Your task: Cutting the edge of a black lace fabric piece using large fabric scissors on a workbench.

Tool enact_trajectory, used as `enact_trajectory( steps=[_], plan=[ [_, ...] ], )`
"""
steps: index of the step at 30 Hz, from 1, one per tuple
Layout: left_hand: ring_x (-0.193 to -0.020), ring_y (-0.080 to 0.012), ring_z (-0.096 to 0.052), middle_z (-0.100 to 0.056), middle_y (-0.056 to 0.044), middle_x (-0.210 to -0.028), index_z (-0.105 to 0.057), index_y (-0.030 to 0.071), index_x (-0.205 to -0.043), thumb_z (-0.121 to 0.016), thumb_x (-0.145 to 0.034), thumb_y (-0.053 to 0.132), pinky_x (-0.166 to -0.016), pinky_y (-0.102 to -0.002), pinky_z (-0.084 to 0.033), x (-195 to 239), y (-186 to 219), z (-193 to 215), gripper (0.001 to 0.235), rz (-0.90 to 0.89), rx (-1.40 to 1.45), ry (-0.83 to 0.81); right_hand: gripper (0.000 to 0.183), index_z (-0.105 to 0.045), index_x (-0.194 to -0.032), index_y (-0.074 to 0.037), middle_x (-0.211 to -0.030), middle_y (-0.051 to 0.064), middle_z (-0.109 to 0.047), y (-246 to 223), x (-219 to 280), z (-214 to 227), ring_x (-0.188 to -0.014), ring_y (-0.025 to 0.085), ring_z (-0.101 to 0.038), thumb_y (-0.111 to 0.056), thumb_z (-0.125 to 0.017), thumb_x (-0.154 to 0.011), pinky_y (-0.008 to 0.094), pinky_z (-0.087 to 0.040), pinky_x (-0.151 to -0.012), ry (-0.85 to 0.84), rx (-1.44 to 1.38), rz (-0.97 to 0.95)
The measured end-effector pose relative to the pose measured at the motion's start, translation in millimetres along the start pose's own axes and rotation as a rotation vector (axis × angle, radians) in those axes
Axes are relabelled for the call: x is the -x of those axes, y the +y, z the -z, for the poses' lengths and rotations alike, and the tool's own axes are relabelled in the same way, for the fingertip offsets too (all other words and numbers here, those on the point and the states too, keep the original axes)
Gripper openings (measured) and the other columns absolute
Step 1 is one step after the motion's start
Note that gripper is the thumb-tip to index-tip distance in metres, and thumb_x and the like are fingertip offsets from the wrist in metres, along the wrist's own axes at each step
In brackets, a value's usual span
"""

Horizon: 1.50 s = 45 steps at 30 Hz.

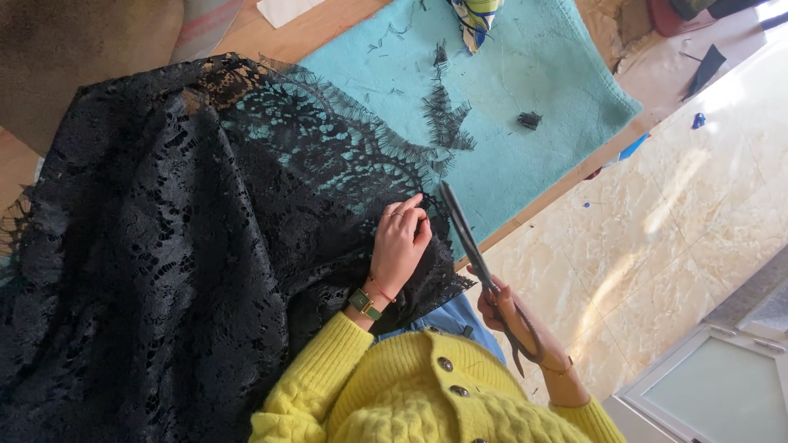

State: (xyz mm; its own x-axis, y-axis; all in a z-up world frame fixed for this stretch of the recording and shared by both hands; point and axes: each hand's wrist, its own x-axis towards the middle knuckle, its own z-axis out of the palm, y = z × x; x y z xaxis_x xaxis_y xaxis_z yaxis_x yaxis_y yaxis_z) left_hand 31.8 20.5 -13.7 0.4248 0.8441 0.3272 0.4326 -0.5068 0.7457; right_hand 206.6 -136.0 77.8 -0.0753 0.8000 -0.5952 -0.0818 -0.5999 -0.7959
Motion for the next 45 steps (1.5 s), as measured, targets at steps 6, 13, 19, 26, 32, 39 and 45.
enact_trajectory(
  steps=[6, 13, 19, 26, 32, 39, 45],
  plan=[
    [-0.115, -0.0278, -0.065, -0.067, -0.015, -0.128, -0.058, 0.004, -0.096, -0.062, -0.097, 0.006, -0.105, -0.042, -0.049, 1, -3, 2, 0.004, 0.039, 0.108, 0.031, 0.104, -0.042, -0.155, -0.019, -0.071, -0.002, -0.033, -20, -6, -24, -0.056, 0.007, -0.025, -0.083, -0.032, -0.074, 0.02, -0.024, -0.047, 0.036, -0.004, -0.14],
    [-0.114, -0.0282, -0.065, -0.068, -0.014, -0.125, -0.059, 0.005, -0.098, -0.062, -0.097, 0.007, -0.102, -0.041, -0.05, 0, -2, 7, 0.004, 0.069, 0.149, 0.03, 0.096, -0.048, -0.147, -0.014, -0.075, -0.001, -0.034, -26, -7, -39, -0.06, 0.007, -0.026, -0.079, -0.031, -0.079, 0.02, -0.025, -0.048, 0.048, 0.113, -0.101],
    [-0.113, -0.0284, -0.066, -0.068, -0.015, -0.125, -0.058, 0.004, -0.098, -0.062, -0.098, 0.008, -0.1, -0.041, -0.051, -1, -2, 9, 0.005, 0.073, 0.171, 0.035, 0.081, -0.05, -0.137, -0.013, -0.076, -0.001, -0.035, -11, 2, -42, -0.059, 0.008, -0.028, -0.072, -0.027, -0.086, 0.021, -0.03, -0.05, 0.068, 0.146, -0.118],
    [-0.112, -0.028, -0.066, -0.069, -0.015, -0.124, -0.059, 0.004, -0.098, -0.062, -0.097, 0.007, -0.101, -0.041, -0.051, -2, -3, 10, 0.004, 0.068, 0.173, 0.035, 0.074, -0.051, -0.135, -0.012, -0.075, -0.003, -0.033, -16, 2, -50, -0.061, 0.007, -0.028, -0.067, -0.03, -0.091, 0.022, -0.03, -0.052, 0.119, 0.172, -0.1],
    [-0.104, -0.0271, -0.072, -0.072, -0.013, -0.123, -0.064, 0.011, -0.099, -0.066, -0.097, 0.016, -0.096, -0.042, -0.056, 3, -10, 4, 0.006, 0.11, 0.197, 0.047, 0.058, -0.056, -0.132, -0.015, -0.082, -0.002, -0.04, 3, -12, -48, -0.069, 0.006, -0.037, -0.06, -0.043, -0.098, 0.016, -0.031, -0.054, 0.175, -0.025, -0.072],
    [-0.104, -0.0279, -0.073, -0.073, -0.013, -0.12, -0.065, 0.011, -0.1, -0.067, -0.097, 0.017, -0.097, -0.042, -0.056, 3, -10, 4, 0.007, 0.122, 0.218, 0.056, 0.071, -0.047, -0.151, -0.025, -0.115, 0.017, -0.058, 18, -19, -52, -0.117, 0.028, -0.05, -0.065, -0.048, -0.093, 0.049, -0.049, -0.101, 0.3, 0.079, -0.271],
    [-0.104, -0.0274, -0.073, -0.073, -0.012, -0.119, -0.066, 0.01, -0.099, -0.067, -0.097, 0.016, -0.098, -0.042, -0.056, 1, -9, 6, 0.006, 0.117, 0.217, 0.064, 0.069, -0.049, -0.146, -0.023, -0.129, 0.039, -0.055, 10, -21, -62, -0.126, 0.049, -0.054, -0.067, -0.047, -0.092, 0.056, -0.051, -0.102, 0.328, 0.209, -0.273]
  ],
)
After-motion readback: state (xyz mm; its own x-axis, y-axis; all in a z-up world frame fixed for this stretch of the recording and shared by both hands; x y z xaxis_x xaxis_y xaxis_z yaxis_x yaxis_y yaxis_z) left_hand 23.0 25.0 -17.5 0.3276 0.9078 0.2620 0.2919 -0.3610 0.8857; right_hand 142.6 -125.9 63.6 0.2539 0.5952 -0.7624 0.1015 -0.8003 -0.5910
